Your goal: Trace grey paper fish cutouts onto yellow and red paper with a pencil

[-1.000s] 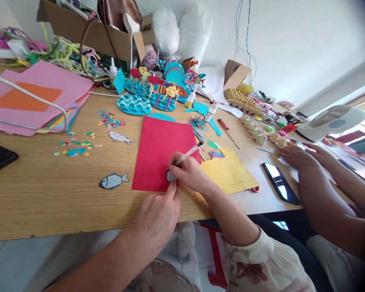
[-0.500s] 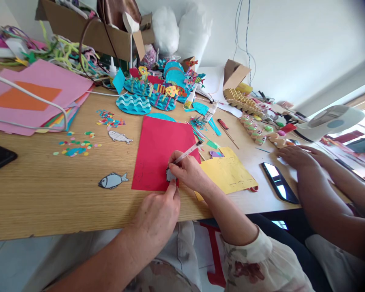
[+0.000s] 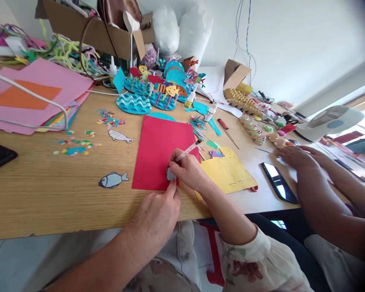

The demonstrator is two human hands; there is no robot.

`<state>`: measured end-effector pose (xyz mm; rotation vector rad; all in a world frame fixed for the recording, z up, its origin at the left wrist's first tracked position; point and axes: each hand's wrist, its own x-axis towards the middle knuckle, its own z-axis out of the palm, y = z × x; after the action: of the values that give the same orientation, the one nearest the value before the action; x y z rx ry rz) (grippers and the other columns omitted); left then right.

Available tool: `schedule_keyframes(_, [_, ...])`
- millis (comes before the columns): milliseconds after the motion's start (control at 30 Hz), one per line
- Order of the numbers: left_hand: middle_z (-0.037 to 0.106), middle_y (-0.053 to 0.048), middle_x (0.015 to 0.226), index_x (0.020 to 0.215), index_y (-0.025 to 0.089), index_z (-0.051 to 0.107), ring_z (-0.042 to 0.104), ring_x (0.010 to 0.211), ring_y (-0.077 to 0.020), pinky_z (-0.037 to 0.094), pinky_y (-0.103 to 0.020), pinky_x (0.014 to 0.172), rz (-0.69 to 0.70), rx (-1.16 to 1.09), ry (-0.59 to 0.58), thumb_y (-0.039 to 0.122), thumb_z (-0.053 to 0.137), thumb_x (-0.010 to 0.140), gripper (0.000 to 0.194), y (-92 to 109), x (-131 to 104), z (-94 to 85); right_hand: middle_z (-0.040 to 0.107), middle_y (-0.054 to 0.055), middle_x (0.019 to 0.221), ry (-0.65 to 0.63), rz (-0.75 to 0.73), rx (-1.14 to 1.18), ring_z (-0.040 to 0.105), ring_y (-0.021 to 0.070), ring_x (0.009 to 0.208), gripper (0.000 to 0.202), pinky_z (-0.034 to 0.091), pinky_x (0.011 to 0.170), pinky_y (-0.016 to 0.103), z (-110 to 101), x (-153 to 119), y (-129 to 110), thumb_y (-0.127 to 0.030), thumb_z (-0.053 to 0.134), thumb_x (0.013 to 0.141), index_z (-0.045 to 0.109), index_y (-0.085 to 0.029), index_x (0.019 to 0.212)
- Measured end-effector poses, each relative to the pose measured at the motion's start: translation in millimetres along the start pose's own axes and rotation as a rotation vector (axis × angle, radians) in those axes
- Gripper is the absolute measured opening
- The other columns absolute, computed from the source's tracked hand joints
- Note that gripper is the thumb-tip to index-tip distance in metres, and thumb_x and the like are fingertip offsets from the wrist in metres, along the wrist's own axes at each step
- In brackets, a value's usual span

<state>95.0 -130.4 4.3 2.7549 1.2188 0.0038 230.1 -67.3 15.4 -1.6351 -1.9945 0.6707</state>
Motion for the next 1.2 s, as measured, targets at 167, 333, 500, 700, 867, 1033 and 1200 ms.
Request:
schedule_keyframes(167, [0.055,-0.017,0.129,0.133,0.007,0.047,0.067,0.066,-0.0189,0.059,-0.033,0.06,0.001,-0.004,0.006,0.0,0.04,0.082,0.052,0.5,1.1,1.1,0.05,-0.004,0.058,0.003,-0.009,-0.02,0.045,0.0112,0.053,0.008,0.03,0.05,0.022,1.0,0.3,0.4,-0.013,0.046,0.072,0.046,-0.02,0.071])
schedule_keyframes(333, [0.055,-0.016,0.13,0.132,0.005,0.048,0.067,0.064,-0.0187,0.059,-0.034,0.058,0.001,-0.006,0.04,-0.001,0.039,0.081,0.052,0.7,0.1,3.5,0.05,-0.005,0.057,0.024,-0.004,0.049,0.046,0.0109,0.053,0.006,0.032,0.05,0.021,1.0,1.1,5.1,-0.015,0.045,0.071,0.047,-0.02,0.069])
schedule_keyframes(500, [0.053,-0.016,0.131,0.131,0.006,0.048,0.067,0.065,-0.0192,0.059,-0.034,0.06,0.01,0.003,0.048,0.0,0.04,0.08,0.052,-0.7,-0.6,5.8,0.049,-0.005,0.056,0.046,0.035,0.145,0.046,0.0109,0.052,0.004,0.033,0.049,0.021,0.8,1.5,9.7,-0.018,0.045,0.071,0.047,-0.02,0.069])
schedule_keyframes(700, [0.055,-0.016,0.13,0.131,0.007,0.049,0.067,0.066,-0.0193,0.059,-0.034,0.059,-0.01,-0.009,0.031,0.002,0.038,0.084,0.049,-0.3,0.8,5.0,0.051,-0.004,0.059,0.02,0.012,0.105,0.048,0.0109,0.054,0.004,0.032,0.049,0.022,2.4,1.5,9.7,-0.017,0.046,0.072,0.049,-0.02,0.07])
schedule_keyframes(867, [0.055,-0.016,0.129,0.132,0.007,0.047,0.067,0.067,-0.0198,0.059,-0.035,0.061,-0.009,-0.016,0.032,0.002,0.038,0.085,0.049,-0.7,0.7,4.2,0.051,-0.005,0.059,0.013,0.018,0.099,0.047,0.0106,0.054,0.004,0.032,0.049,0.021,2.1,0.6,8.9,-0.017,0.046,0.073,0.049,-0.02,0.071])
schedule_keyframes(1033, [0.056,-0.015,0.129,0.131,0.008,0.049,0.068,0.068,-0.0203,0.06,-0.035,0.06,-0.008,-0.033,0.023,0.002,0.038,0.085,0.048,-1.3,1.1,3.0,0.05,-0.005,0.058,0.005,0.009,0.112,0.047,0.0105,0.054,0.005,0.033,0.049,0.021,3.0,0.3,8.1,-0.016,0.046,0.073,0.048,-0.02,0.071])
schedule_keyframes(1200, [0.057,-0.015,0.126,0.131,0.008,0.05,0.068,0.07,-0.0206,0.06,-0.035,0.061,-0.013,-0.044,-0.002,0.002,0.037,0.086,0.046,-1.0,1.1,-0.3,0.051,-0.005,0.059,-0.002,0.0,0.095,0.047,0.0109,0.054,0.005,0.033,0.05,0.021,3.2,0.9,6.5,-0.016,0.046,0.073,0.048,-0.02,0.072])
